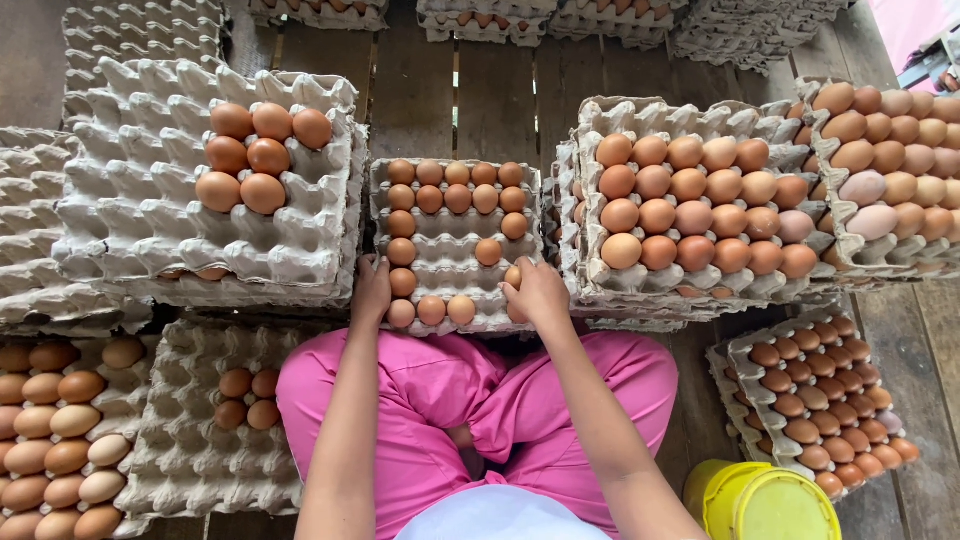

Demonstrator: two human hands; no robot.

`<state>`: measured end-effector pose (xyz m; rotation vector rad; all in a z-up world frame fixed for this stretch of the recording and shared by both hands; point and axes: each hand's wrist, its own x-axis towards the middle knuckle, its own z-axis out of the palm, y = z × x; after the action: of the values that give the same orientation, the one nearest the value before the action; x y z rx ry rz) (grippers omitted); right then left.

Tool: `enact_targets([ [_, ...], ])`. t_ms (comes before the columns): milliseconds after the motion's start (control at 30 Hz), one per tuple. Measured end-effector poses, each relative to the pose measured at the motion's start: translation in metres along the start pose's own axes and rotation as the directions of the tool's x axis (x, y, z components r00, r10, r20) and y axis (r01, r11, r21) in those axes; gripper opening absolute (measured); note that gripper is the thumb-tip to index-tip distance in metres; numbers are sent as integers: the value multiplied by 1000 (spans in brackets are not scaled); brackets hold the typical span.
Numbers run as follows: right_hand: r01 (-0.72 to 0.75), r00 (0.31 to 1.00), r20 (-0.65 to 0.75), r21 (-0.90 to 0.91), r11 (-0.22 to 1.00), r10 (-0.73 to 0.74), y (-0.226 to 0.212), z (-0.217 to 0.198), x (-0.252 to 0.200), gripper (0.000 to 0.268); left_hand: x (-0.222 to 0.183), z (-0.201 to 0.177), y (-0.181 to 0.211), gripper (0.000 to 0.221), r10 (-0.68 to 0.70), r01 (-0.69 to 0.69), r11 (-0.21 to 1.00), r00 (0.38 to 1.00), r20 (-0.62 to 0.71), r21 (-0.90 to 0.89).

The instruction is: Sorting and transferring eggs between cardboard trays while sitting on the floor

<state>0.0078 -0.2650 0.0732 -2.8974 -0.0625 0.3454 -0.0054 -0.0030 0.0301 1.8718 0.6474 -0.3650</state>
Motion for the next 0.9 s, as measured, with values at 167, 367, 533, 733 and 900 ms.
enact_targets([
  [167, 117, 991, -96, 312, 943, -91, 4, -7, -4, 43, -4, -1, 4, 54, 11, -11, 1000, 1000, 3, 5],
  [367, 61, 989, -50, 995, 76, -136, -8, -17, -22, 69, -6, 0, 5, 53, 31, -32, 998, 999, -25, -49],
  [533, 174, 947, -223, 961, -214, -233, -26, -53, -42, 54, -5, -1, 3, 55, 39, -39, 999, 999, 1, -15],
  [733, 278, 947, -282, 959, -47, -154, -15, -118, -32, 49, -6, 0, 4, 56, 42, -43, 999, 999, -9, -20],
  [900, 429, 835, -548, 582, 690, -57, 30, -165, 59, 47, 4, 3, -5, 55, 44, -44, 999, 999, -26, -15],
])
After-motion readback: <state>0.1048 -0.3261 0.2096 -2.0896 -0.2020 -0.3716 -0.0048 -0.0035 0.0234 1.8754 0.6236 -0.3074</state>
